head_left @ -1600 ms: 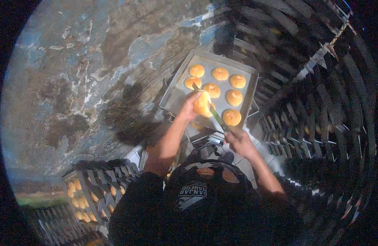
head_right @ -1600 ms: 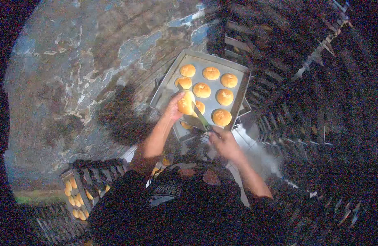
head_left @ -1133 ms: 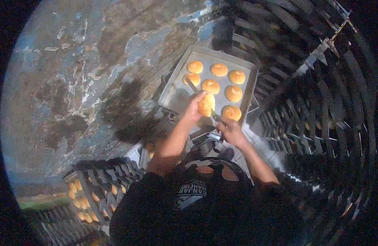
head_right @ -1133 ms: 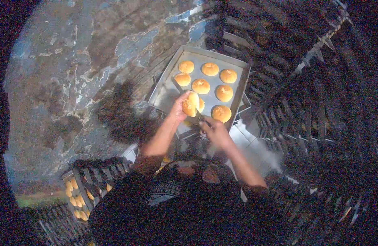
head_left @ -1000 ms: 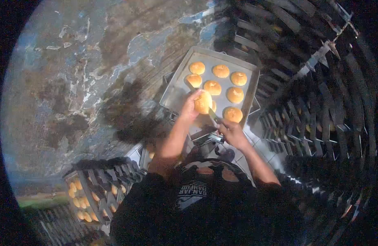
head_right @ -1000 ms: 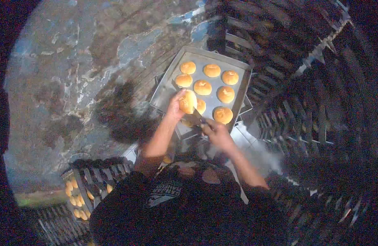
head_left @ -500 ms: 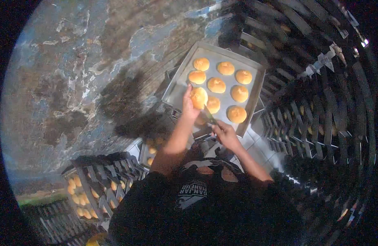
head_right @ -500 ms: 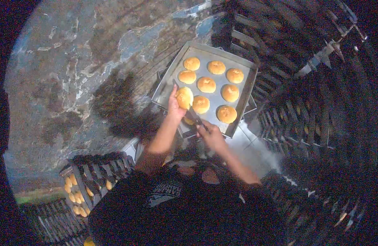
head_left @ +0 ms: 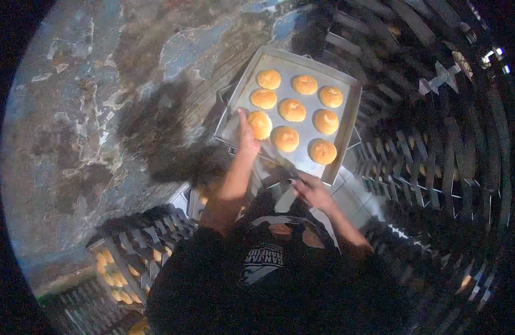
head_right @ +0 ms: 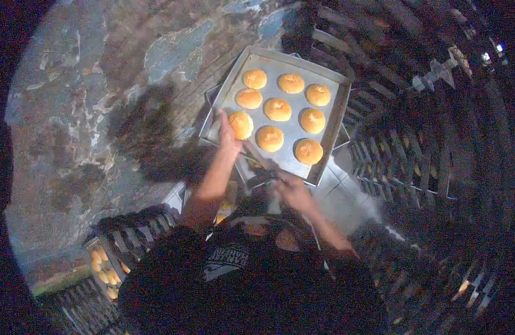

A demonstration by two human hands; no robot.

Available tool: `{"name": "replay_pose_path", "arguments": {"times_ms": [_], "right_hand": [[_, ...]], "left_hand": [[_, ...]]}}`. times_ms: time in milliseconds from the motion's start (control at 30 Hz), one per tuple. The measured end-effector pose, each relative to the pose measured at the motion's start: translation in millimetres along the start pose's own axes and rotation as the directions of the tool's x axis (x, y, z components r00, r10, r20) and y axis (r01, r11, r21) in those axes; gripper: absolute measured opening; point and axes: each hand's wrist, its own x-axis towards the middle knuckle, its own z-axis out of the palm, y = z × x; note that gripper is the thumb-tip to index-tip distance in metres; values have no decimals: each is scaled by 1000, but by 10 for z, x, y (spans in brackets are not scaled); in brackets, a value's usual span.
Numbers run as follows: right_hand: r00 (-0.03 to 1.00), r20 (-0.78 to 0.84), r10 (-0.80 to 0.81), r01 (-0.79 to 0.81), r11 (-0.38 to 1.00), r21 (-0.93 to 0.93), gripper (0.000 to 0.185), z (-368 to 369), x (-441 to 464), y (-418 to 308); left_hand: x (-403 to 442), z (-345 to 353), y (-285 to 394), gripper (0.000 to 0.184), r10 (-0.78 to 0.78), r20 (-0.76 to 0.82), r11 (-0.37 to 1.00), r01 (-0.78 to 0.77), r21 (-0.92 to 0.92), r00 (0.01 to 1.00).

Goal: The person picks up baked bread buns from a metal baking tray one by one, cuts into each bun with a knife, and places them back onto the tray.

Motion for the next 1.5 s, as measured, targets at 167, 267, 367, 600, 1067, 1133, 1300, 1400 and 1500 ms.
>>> {"name": "replay_pose_path", "arguments": {"times_ms": [167,267,367,600,1067,1133,1300,1400,1500], "right_hand": [[930,18,366,-366,929,59,30,-514,-944,160],[875,-68,479,-472,876,98,24,-586,-1140,238],[867,-150,475,-425,863,274,21,-517,-1101,261],[879,-248,407,-307,881,359,23,-396,-980,125],[946,-320,47,26,976,218,37,-387,-239,-616],[949,-315,-16,78,980,184,38,-292,-192,-589],[925,-336,-177,185,983,-9,37,-172,-168,-361],[912,-353,-210,179,977,-118,38,-161,-309,-481],[931,-329,-156,145,988,-56,40,-171,-409,-482]], "left_hand": [[485,-431,153,68,272,111,477,-234,847,956],[563,-90,253,60,638,296,60,-430,901,710],[952,186,292,64,657,266,-52,-310,949,705],[1136,375,45,63,460,281,-31,-301,953,842],[-100,835,303,58,117,465,965,10,-261,878],[-170,843,294,60,36,328,926,92,-367,944],[-400,876,240,48,81,301,955,12,-297,950],[-630,947,271,43,112,321,950,-6,-312,940],[-633,949,233,38,90,296,953,4,-303,951]]}}
